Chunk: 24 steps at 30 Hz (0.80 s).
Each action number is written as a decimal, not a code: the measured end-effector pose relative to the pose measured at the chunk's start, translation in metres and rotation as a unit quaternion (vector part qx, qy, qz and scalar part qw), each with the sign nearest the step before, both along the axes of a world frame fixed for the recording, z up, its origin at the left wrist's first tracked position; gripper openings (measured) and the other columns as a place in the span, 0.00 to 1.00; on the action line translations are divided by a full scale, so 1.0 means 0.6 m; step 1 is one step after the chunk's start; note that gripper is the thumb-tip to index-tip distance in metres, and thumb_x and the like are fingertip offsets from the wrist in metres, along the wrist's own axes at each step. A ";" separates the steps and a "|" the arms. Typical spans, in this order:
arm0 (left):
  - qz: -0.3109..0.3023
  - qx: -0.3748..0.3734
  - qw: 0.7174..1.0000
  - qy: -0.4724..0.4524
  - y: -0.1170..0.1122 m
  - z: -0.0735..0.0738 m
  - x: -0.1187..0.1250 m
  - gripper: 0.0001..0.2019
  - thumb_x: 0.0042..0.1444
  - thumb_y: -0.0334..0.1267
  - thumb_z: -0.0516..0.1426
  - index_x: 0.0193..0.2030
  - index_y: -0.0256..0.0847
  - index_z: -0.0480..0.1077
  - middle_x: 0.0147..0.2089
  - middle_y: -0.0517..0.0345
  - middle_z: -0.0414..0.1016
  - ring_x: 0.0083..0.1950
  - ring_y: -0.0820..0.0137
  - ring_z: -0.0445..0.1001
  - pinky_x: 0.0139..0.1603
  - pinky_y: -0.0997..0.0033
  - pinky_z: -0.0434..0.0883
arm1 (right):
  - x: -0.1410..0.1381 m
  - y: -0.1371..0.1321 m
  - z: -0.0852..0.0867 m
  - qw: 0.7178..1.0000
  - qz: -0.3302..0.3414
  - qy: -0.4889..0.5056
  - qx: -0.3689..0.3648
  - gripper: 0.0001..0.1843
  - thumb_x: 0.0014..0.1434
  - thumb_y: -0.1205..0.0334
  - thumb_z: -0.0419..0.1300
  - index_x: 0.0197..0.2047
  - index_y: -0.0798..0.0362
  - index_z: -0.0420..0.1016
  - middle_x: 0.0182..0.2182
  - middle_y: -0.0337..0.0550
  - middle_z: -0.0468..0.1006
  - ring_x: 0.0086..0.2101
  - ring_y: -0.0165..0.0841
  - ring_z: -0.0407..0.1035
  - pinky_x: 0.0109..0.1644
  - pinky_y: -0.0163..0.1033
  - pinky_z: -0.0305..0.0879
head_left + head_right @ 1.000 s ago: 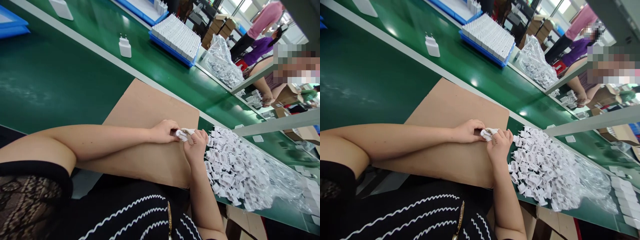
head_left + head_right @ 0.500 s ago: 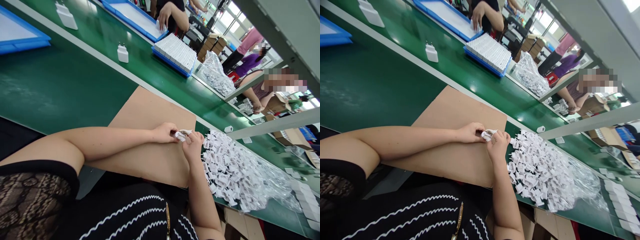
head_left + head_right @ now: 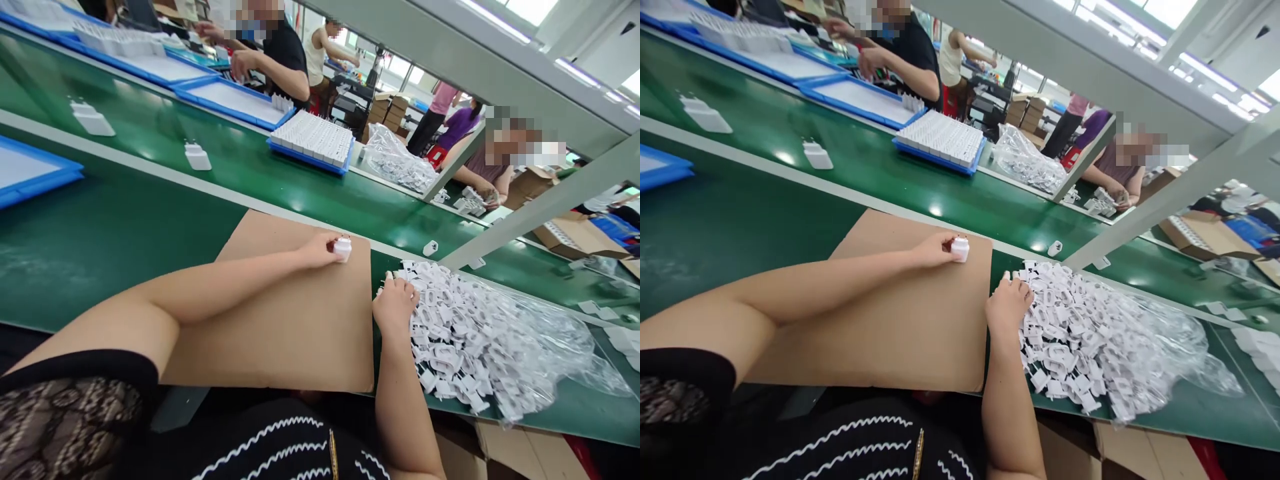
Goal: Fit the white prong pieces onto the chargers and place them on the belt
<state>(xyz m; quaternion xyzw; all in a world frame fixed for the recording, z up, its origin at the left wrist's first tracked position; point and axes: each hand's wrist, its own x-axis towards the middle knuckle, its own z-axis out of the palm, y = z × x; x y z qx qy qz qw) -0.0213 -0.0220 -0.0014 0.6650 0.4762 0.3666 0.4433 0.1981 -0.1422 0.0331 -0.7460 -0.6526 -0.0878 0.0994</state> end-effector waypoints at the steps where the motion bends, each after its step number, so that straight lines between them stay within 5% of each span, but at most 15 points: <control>1: 0.022 0.009 1.000 0.017 0.029 0.002 0.003 0.25 0.45 0.41 0.69 0.52 0.41 0.76 0.46 0.55 0.82 0.45 0.62 0.79 0.51 0.63 0.74 | 0.004 0.000 -0.001 1.000 -0.009 -0.014 -0.021 0.25 0.64 0.73 0.52 0.61 0.61 0.76 0.56 0.63 0.76 0.56 0.55 0.65 0.60 0.57 0.55; 6: 0.114 0.046 0.989 0.088 0.153 0.009 0.018 0.23 0.45 0.39 0.68 0.50 0.43 0.74 0.47 0.57 0.81 0.48 0.62 0.78 0.53 0.65 0.72 | 0.015 0.006 -0.002 0.998 -0.013 -0.004 -0.053 0.23 0.63 0.75 0.52 0.55 0.55 0.81 0.56 0.59 0.75 0.53 0.51 0.66 0.51 0.50 0.60; 10: 0.156 0.048 0.979 0.122 0.208 0.006 0.018 0.21 0.47 0.38 0.67 0.50 0.45 0.73 0.50 0.56 0.81 0.52 0.60 0.77 0.57 0.64 0.70 | 0.022 0.011 0.000 0.998 0.005 0.045 -0.049 0.23 0.59 0.80 0.53 0.48 0.53 0.83 0.47 0.54 0.78 0.49 0.47 0.68 0.50 0.47 0.61; 15: 0.187 0.016 0.969 0.160 0.218 0.001 0.010 0.31 0.45 0.40 0.68 0.58 0.44 0.69 0.57 0.47 0.78 0.60 0.52 0.74 0.63 0.54 0.67 | 0.006 0.008 -0.004 0.975 0.097 0.201 0.025 0.23 0.62 0.77 0.53 0.55 0.54 0.80 0.48 0.53 0.75 0.50 0.45 0.68 0.56 0.48 0.65; 19: 0.333 0.186 0.907 0.177 0.187 0.016 0.023 0.41 0.45 0.40 0.66 0.68 0.41 0.62 0.73 0.38 0.59 0.74 0.43 0.56 0.73 0.45 0.55 | -0.026 -0.008 -0.009 0.889 0.222 0.399 -0.038 0.19 0.68 0.69 0.53 0.54 0.49 0.80 0.48 0.49 0.74 0.50 0.38 0.70 0.60 0.46 0.66; 22: 0.259 0.347 0.885 0.172 0.168 0.035 0.057 0.34 0.49 0.38 0.62 0.66 0.41 0.65 0.72 0.42 0.61 0.73 0.47 0.58 0.72 0.47 0.56 | -0.044 -0.021 -0.009 0.836 0.236 0.482 -0.117 0.12 0.66 0.66 0.57 0.50 0.49 0.80 0.45 0.45 0.72 0.47 0.36 0.71 0.57 0.44 0.68; 24: 0.137 0.391 0.893 0.174 0.167 0.047 0.096 0.26 0.53 0.39 0.61 0.61 0.41 0.70 0.67 0.44 0.69 0.69 0.50 0.64 0.70 0.49 0.59 | -0.049 -0.027 -0.008 0.842 0.215 0.473 -0.145 0.12 0.59 0.66 0.66 0.47 0.50 0.78 0.45 0.43 0.70 0.46 0.36 0.70 0.55 0.44 0.69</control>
